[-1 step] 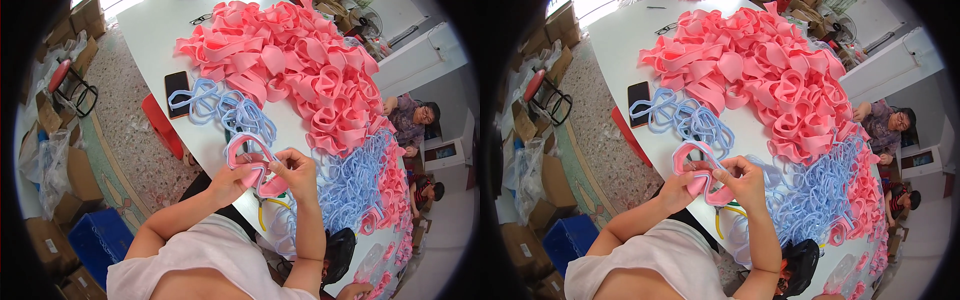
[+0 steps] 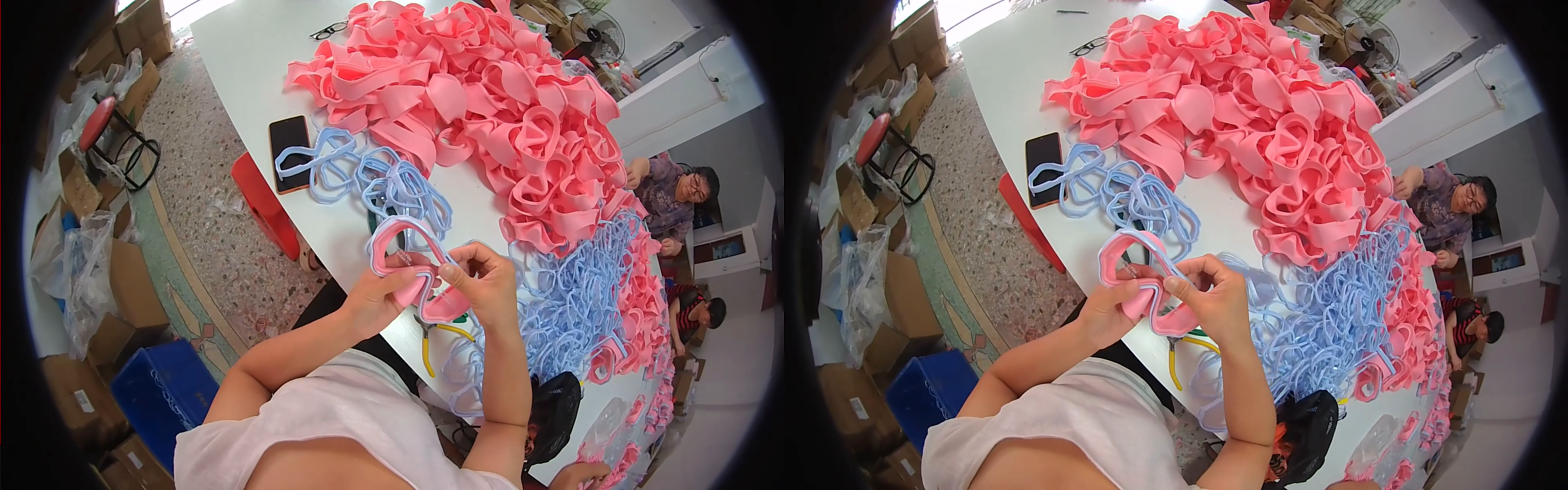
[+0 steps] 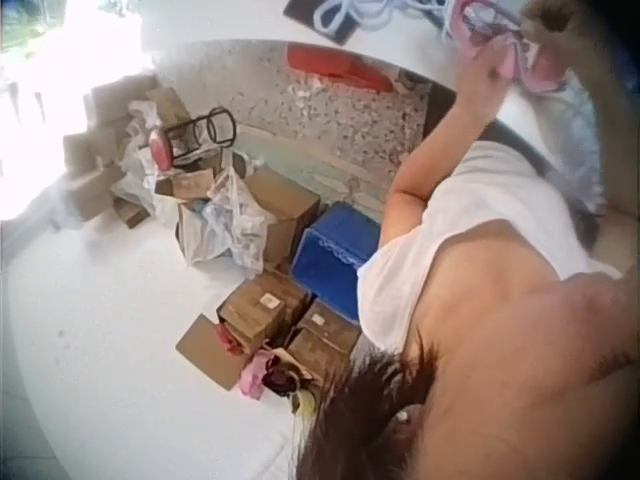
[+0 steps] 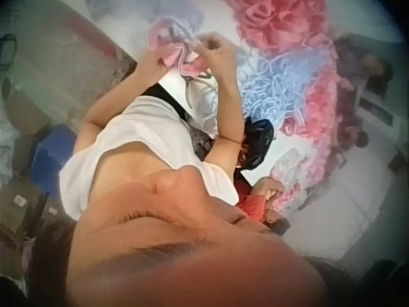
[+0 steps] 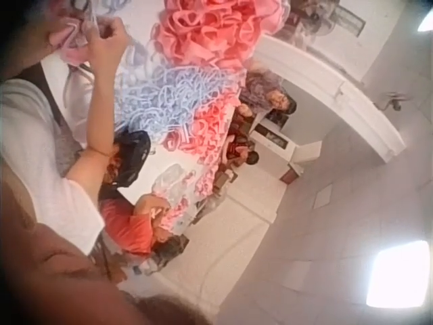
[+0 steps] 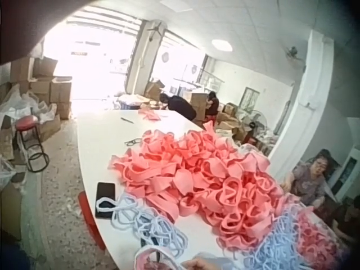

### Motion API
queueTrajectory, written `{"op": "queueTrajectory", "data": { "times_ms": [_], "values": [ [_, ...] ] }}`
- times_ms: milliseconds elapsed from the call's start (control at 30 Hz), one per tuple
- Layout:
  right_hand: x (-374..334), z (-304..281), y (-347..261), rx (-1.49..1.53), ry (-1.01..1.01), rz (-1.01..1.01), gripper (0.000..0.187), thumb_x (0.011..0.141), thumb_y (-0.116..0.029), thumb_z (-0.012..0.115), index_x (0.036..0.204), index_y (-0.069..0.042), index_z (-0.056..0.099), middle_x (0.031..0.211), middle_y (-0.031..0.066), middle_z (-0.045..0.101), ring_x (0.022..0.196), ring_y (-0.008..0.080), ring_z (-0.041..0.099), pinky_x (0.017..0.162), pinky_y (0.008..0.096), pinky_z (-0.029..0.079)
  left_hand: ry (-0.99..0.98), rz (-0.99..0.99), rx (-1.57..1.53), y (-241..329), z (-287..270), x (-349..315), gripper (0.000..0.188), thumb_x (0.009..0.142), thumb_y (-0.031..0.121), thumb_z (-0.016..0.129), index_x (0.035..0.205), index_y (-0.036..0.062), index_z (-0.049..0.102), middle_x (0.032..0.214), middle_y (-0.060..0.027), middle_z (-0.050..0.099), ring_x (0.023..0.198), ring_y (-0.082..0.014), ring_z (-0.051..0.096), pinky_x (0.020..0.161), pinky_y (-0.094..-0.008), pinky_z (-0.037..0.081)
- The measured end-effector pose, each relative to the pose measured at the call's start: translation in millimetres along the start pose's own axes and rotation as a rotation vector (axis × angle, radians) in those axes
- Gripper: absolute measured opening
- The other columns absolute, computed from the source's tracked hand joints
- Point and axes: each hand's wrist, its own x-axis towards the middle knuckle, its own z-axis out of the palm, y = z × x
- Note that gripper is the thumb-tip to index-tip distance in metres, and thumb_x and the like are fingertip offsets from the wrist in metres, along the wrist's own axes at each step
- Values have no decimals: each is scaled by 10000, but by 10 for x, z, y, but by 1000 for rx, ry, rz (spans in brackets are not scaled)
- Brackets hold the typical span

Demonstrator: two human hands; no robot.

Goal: Assembling frames and silicone straps for swimming masks in a manufacturing setting.

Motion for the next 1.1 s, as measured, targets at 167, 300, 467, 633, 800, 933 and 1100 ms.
{"op": "queueTrajectory", "data": {
  "times_ms": [167, 300, 467, 633, 800, 933, 1100],
  "values": [
    [-47, 60, 88, 8, -7, -71, 204, 775, -80, 805, 913, -1, 678, 732, -51, 546, 654, 31, 458, 588, 189, 366, 83, 30, 29, -50, 16, -100, 275, 856, 80, 700, 1096, 16, 583, 1042, -97, 648, 987, -197, 629, 882, -360, 505],
    [-50, 102, 131, 75, -12, -52, 203, 779, -121, 805, 899, -11, 684, 674, -51, 543, 623, 33, 438, 588, 201, 363, 142, 70, 96, -20, 94, -140, 202, 856, 89, 695, 1011, 29, 580, 986, -112, 655, 924, -198, 643, 827, -353, 518],
    [-11, 133, 186, -30, 3, -44, 250, 804, -151, 790, 967, -4, 670, 748, -47, 549, 662, 38, 473, 599, 200, 382, 242, 78, 102, 72, 90, -78, 192, 867, 104, 682, 1006, 29, 572, 996, -133, 656, 883, -213, 653, 772, -350, 531],
    [-124, 73, 196, 33, -57, -73, 275, 823, -152, 774, 1020, -8, 647, 753, -40, 550, 686, 46, 510, 619, 201, 417, 288, 87, 103, 131, 66, -40, 206, 878, 166, 676, 1019, 40, 593, 1023, -138, 659, 859, -221, 653, 780, -358, 540],
    [-168, -28, 194, 69, 24, -26, 201, 814, -77, 766, 958, 9, 655, 725, -26, 567, 670, 46, 521, 627, 199, 420, 128, 33, 59, 185, 19, -65, 338, 900, 171, 658, 1189, 23, 561, 1119, -130, 621, 979, -201, 623, 870, -335, 508],
    [-210, -171, 129, 114, 70, -59, 178, 801, -44, 766, 936, 5, 660, 717, -30, 565, 659, 45, 510, 621, 200, 415, 180, 298, 302, 454, -181, -51, 506, 913, 220, 653, 1352, 43, 476, 1153, -54, 526, 941, -144, 580, 827, -292, 486],
    [-221, -209, 124, 76, 43, -55, 176, 793, -37, 768, 927, 6, 663, 706, -36, 544, 653, 42, 503, 608, 198, 410, 13, 95, 959, 950, 222, -17, 606, 854, 156, 703, 1405, 66, 466, 1063, -21, 486, 874, -78, 558, 743, -240, 490]
  ]
}}
